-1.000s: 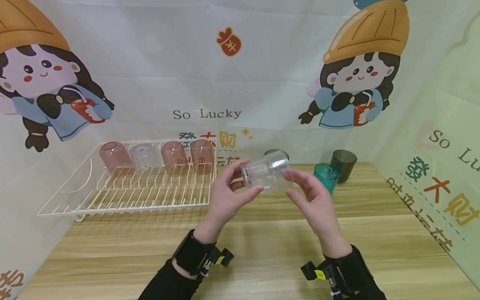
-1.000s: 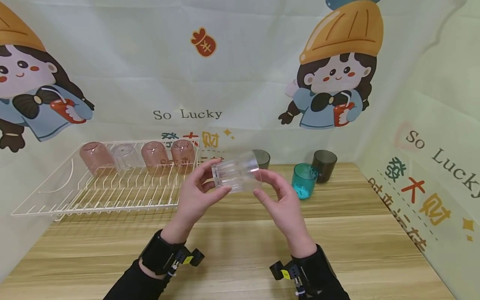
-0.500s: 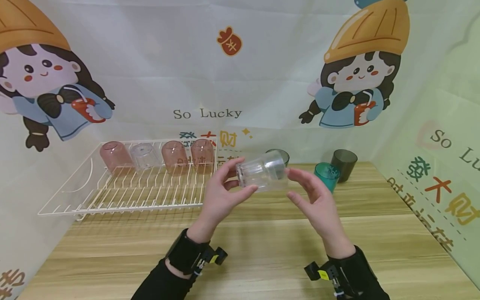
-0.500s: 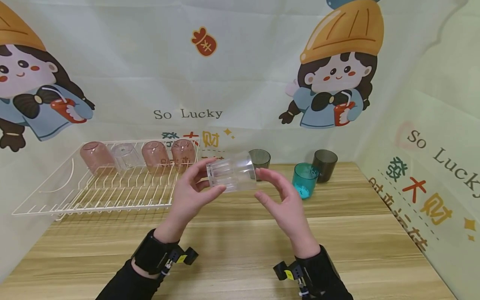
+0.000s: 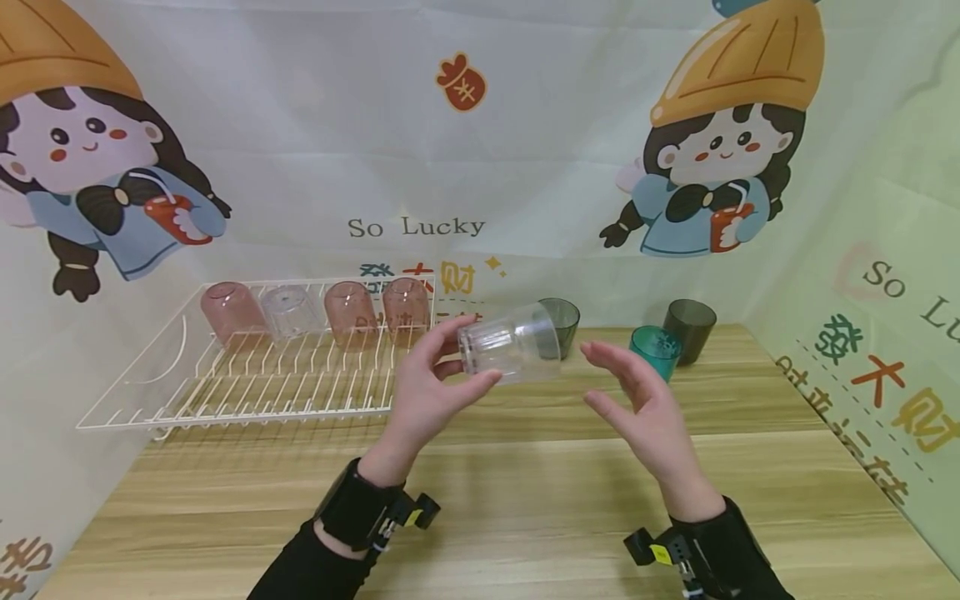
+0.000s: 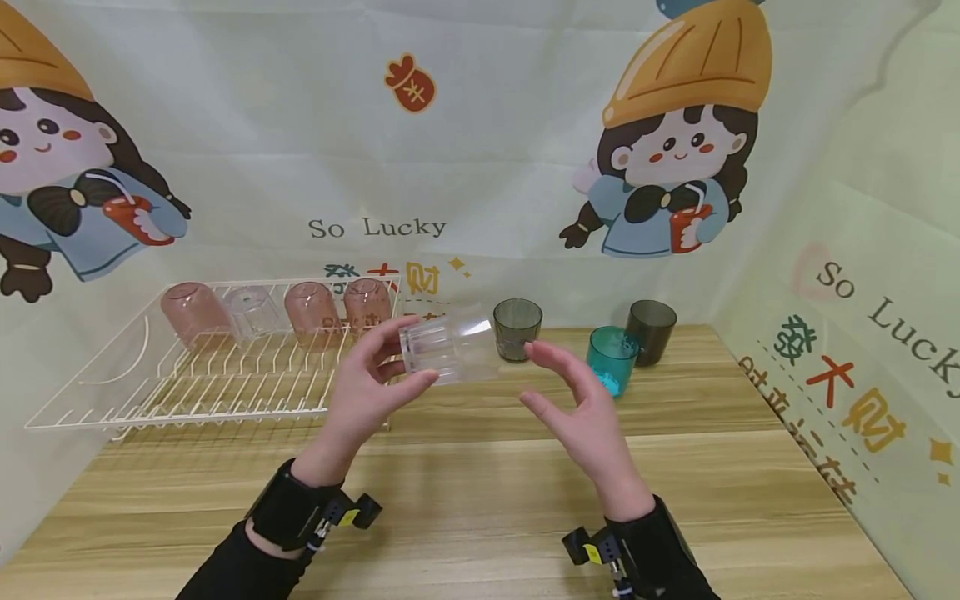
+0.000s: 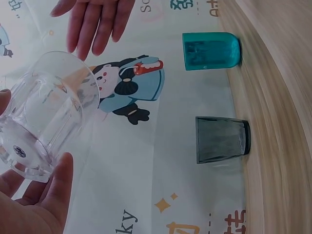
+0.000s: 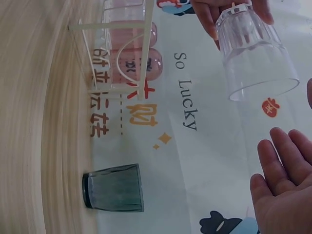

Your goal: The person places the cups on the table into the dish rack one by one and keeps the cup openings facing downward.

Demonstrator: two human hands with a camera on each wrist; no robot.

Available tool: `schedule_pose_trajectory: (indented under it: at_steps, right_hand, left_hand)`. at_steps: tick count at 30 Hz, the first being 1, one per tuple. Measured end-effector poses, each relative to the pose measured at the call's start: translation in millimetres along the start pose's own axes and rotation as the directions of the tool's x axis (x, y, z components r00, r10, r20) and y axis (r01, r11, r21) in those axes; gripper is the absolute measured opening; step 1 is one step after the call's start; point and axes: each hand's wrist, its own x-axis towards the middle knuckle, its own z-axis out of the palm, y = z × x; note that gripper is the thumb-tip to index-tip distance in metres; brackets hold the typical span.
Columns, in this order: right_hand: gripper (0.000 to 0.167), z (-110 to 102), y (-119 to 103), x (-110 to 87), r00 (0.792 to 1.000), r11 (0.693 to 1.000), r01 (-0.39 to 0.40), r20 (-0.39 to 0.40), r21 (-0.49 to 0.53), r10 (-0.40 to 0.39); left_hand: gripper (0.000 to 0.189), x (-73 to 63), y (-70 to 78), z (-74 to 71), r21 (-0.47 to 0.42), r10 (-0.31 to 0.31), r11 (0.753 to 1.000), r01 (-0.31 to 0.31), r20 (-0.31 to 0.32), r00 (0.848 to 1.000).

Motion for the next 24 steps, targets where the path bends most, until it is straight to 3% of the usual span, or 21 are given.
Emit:
schedule_pose_trajectory:
  at_steps: [15, 24]
  right_hand:
    - [0.05, -6.6, 8.2, -5.7, 0.998, 0.997, -0.059, 0.021, -0.057, 0.061]
    - [0.05, -11.4, 12.3, -10.1, 0.997, 0.994, -0.069, 0.024, -0.085, 0.071]
  left_hand:
    - [0.068, -2.1, -2.5, -17.3, 0.073, 0.012, 0.997, -0.011, -0.014, 1.0]
    - [0.066, -3.7, -1.7, -28.7, 0.114, -0.031, 0.993, 0.033, -0.026, 0.999]
